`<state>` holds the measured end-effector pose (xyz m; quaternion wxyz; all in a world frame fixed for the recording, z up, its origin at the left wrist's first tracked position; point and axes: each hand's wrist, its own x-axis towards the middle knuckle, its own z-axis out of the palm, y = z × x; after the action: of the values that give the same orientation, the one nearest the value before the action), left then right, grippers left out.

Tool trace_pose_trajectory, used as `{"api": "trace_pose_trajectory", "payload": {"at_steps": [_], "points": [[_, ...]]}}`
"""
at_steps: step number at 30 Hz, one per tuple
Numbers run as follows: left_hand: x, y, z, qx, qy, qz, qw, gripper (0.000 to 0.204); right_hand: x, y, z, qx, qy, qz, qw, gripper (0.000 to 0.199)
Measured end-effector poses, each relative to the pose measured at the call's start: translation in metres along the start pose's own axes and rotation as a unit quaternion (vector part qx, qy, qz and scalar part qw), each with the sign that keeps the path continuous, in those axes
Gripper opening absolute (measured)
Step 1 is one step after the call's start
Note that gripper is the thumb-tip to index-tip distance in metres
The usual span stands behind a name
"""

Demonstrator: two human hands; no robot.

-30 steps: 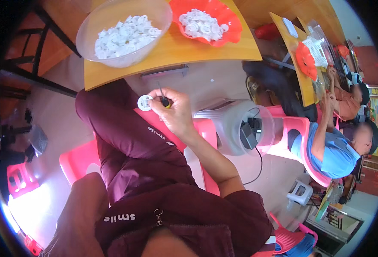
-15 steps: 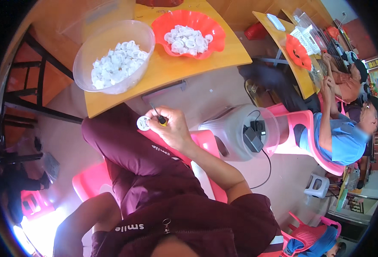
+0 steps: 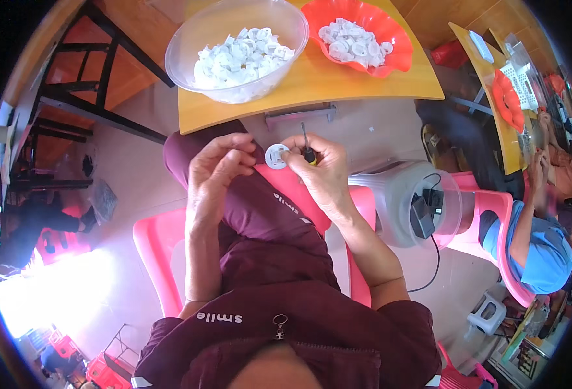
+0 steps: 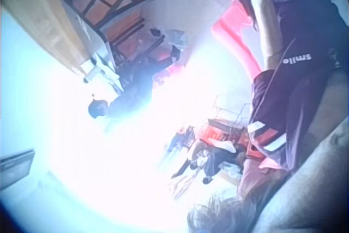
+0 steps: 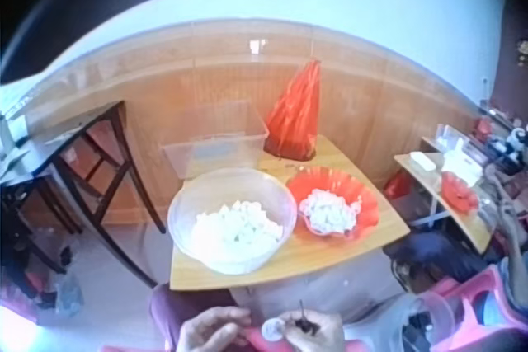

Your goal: The person takes plastic components from a bowl and scrapes them one at a time using a small hand tool.

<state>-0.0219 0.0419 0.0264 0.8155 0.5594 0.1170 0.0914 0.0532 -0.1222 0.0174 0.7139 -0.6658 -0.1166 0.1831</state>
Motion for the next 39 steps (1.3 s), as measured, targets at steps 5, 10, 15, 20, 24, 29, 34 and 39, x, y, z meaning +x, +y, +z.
{"api": "trace_pose_trajectory", "payload": {"at_steps": [5, 10, 15, 20, 24, 29, 34, 39], "points": [[0.007, -0.016, 0.011, -0.076, -0.063, -0.068, 0.993, 0.040, 0.000, -0.003, -0.004, 0.018, -0.004, 0.005, 1.000, 0.009], [0.009, -0.026, 0.010, -0.132, -0.074, -0.096, 0.984, 0.035, -0.003, -0.004, -0.005, 0.013, -0.006, -0.002, 1.000, 0.009], [0.010, -0.041, 0.006, -0.242, -0.103, -0.136, 0.955, 0.030, -0.003, -0.006, -0.004, 0.016, -0.010, -0.009, 1.000, 0.010], [0.012, -0.049, 0.005, -0.312, -0.118, -0.132, 0.933, 0.028, -0.005, -0.008, 0.000, 0.005, -0.015, -0.034, 0.999, 0.011], [0.012, -0.055, 0.002, -0.384, -0.128, -0.147, 0.902, 0.029, -0.006, -0.009, 0.001, 0.020, 0.000, -0.029, 0.999, 0.013], [0.013, -0.058, 0.005, -0.411, -0.133, -0.154, 0.889, 0.030, -0.004, -0.008, -0.001, 0.017, -0.003, -0.034, 0.999, 0.013], [0.013, -0.061, 0.005, -0.409, -0.124, -0.156, 0.891, 0.032, -0.002, -0.006, -0.002, 0.004, -0.016, -0.062, 0.998, 0.013], [0.014, -0.060, 0.005, -0.388, -0.117, -0.158, 0.900, 0.031, -0.002, -0.004, -0.001, -0.032, -0.011, -0.099, 0.994, 0.013]]}}
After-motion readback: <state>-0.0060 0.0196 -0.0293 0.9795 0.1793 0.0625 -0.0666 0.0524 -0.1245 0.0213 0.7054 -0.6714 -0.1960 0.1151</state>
